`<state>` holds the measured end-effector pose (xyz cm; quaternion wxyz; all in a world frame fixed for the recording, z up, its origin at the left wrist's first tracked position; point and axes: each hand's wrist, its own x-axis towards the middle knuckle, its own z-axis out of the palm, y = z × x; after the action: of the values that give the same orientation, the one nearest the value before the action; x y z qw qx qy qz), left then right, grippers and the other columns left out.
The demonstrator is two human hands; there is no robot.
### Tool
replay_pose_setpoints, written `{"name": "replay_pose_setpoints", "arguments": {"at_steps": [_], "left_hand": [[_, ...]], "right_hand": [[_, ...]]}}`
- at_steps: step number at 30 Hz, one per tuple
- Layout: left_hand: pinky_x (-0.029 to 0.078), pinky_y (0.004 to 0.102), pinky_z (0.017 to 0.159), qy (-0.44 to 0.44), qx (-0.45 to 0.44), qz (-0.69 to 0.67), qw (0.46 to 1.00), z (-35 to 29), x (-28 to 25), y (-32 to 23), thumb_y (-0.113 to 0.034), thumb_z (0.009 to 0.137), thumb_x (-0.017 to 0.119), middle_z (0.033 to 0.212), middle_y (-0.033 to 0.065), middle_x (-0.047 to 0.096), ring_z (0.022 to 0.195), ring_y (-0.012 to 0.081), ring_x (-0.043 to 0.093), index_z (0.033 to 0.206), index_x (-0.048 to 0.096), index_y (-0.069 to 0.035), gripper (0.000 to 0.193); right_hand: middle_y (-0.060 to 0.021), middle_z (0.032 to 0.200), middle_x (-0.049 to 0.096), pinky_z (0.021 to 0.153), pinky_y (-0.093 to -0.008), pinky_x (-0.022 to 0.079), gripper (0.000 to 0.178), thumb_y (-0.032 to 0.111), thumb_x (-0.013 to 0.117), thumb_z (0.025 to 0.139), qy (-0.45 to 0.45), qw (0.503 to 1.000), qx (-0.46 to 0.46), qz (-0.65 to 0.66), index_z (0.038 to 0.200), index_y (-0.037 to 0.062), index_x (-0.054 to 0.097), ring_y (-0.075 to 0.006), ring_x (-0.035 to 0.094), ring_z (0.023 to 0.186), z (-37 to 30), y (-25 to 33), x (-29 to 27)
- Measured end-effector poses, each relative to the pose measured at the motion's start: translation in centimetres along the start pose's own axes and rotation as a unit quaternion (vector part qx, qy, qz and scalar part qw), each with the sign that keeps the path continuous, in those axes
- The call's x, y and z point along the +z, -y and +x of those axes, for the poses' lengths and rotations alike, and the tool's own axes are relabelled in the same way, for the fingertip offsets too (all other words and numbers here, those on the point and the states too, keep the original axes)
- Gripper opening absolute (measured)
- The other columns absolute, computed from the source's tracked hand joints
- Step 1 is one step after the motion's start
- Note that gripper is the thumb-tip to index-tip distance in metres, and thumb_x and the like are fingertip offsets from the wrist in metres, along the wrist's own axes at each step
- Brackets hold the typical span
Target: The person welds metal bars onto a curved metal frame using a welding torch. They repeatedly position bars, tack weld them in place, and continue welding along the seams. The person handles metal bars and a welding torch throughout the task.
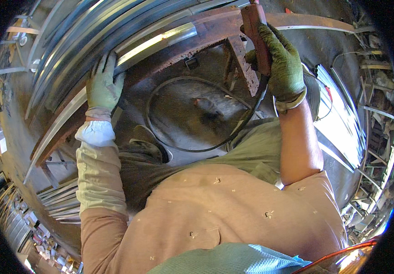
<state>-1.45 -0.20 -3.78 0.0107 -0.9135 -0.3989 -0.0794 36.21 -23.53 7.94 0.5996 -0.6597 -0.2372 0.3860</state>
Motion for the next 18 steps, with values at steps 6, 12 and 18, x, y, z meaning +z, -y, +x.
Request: {"name": "replay_pose_setpoints", "arguments": {"at_steps": [6, 12, 18], "left_hand": [[0.043, 0.0572, 0.127, 0.014, 0.017, 0.059, 0.998, 0.3, 0.4, 0.5, -0.035, 0.103, 0.074, 0.171, 0.0196, 0.051, 0.152, 0.0469, 0.052, 0.171, 0.045, -0.013, 0.077], [0.049, 0.0545, 0.12, -0.012, 0.023, 0.035, 0.999, 0.5, 0.1, 0.3, -0.031, 0.099, 0.078, 0.164, 0.016, 0.056, 0.144, 0.0439, 0.058, 0.164, 0.055, -0.017, 0.07], [0.058, 0.0525, 0.104, 0.016, -0.023, 0.07, 0.997, 0.9, -2.5, -2.7, -0.025, 0.091, 0.086, 0.143, 0.0138, 0.065, 0.127, 0.0412, 0.066, 0.153, 0.065, -0.017, 0.066]], "right_hand": [[-0.0111, 0.115, 0.081, 0.076, -0.0346, 0.062, 0.051, 0.038, 0.066, 0.114, 0.009, 1.0, -0.004, -0.004, 0.151, 0.0018, 0.067, -0.0201, 0.079, 0.088, -0.6, -0.5, 0.0], [-0.0089, 0.116, 0.081, 0.074, -0.0314, 0.061, 0.051, 0.038, 0.068, 0.113, 0.037, 0.999, 0.03, -0.012, 0.15, 0.0022, 0.069, -0.0162, 0.077, 0.085, -1.2, -0.2, 0.1], [-0.0077, 0.114, 0.081, 0.074, -0.0302, 0.061, 0.051, 0.037, 0.071, 0.112, 0.066, 0.995, -0.061, -0.052, 0.149, 0.0022, 0.07, -0.0153, 0.076, 0.083, -1.2, -1.1, -0.5]]}}
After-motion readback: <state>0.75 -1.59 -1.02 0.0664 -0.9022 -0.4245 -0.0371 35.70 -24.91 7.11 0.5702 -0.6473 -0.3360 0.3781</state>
